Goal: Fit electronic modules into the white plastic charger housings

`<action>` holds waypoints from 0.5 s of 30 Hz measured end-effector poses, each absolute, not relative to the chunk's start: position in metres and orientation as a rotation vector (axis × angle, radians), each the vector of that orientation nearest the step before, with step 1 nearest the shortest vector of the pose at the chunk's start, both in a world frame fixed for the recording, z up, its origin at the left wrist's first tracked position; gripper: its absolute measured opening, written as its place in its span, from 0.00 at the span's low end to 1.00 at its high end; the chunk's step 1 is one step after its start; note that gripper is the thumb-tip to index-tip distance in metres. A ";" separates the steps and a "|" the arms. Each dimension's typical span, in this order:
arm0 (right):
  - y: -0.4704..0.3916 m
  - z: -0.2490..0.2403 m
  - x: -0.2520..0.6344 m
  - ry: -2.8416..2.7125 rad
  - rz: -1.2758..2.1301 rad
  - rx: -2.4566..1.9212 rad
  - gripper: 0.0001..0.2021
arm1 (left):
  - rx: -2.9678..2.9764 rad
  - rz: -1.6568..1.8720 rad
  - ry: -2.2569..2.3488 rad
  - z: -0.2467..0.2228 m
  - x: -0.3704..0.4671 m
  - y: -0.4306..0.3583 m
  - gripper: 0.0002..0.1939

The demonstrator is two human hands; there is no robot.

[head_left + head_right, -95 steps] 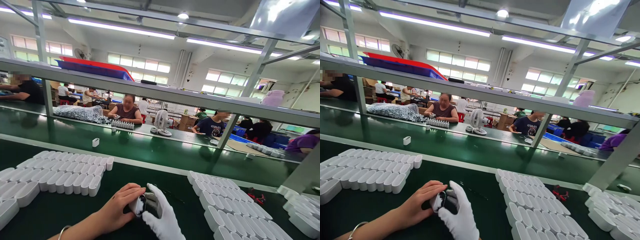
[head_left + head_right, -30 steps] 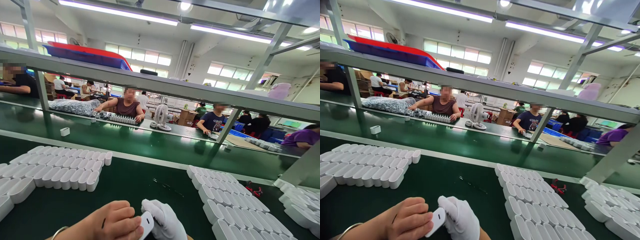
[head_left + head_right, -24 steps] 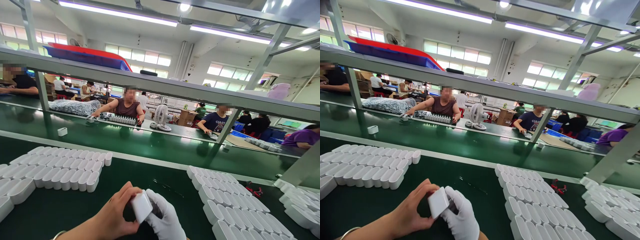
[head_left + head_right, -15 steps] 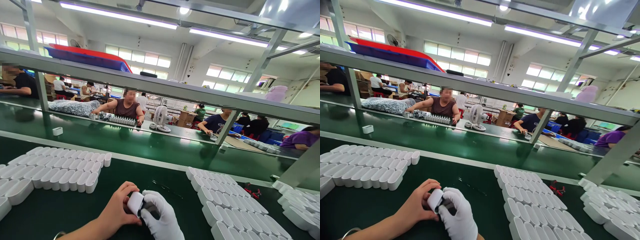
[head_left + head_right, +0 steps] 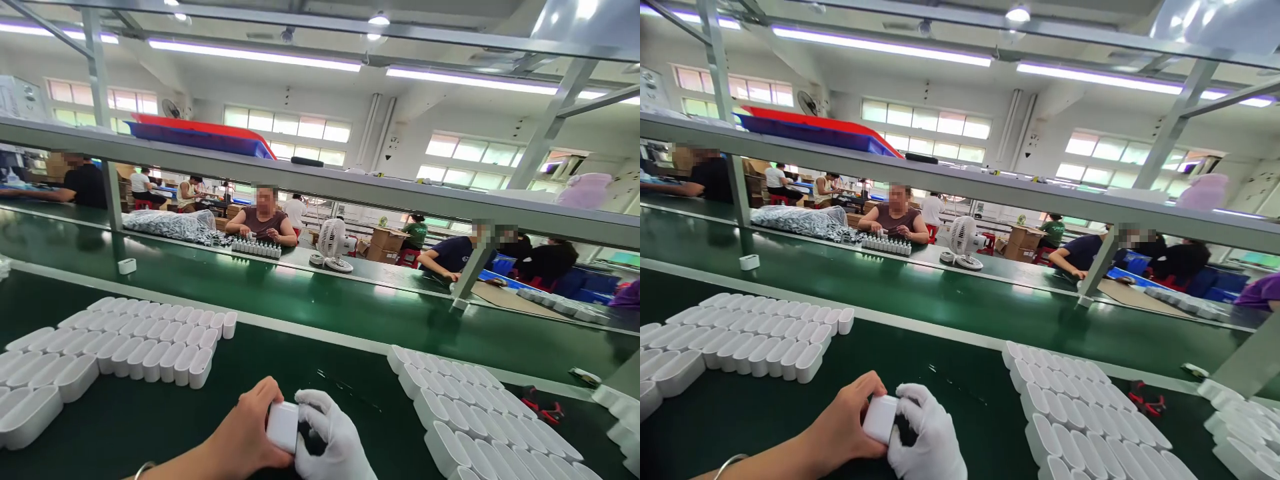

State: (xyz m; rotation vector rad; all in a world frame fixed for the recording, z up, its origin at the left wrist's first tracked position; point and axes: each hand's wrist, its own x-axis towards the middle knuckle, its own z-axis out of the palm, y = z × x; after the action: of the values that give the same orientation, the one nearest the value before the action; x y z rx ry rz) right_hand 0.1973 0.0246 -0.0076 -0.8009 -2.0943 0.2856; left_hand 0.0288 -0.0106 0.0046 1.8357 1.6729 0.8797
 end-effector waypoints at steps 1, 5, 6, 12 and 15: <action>0.025 -0.007 0.195 -2.081 0.320 -0.819 0.13 | 1.878 0.819 1.733 0.007 0.029 -0.011 0.20; 0.027 -0.003 0.189 -2.071 0.579 -0.851 0.08 | 2.001 0.651 1.880 0.015 0.028 -0.010 0.21; 0.027 -0.002 0.188 -2.075 0.635 -0.857 0.07 | 2.013 0.630 1.878 0.016 0.028 -0.010 0.21; 0.038 0.000 0.194 -2.068 0.729 -0.989 0.05 | 2.017 0.535 1.955 0.018 0.018 -0.003 0.24; 0.044 0.004 0.200 -2.043 0.682 -1.113 0.06 | 2.050 0.511 2.033 0.027 0.003 0.002 0.29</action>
State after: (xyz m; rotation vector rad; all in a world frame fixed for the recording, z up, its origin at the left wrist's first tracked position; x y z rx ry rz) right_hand 0.1997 0.0437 0.0039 -1.1135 -2.0432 0.6818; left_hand 0.0032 0.0020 0.0274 2.0501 2.0327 0.5106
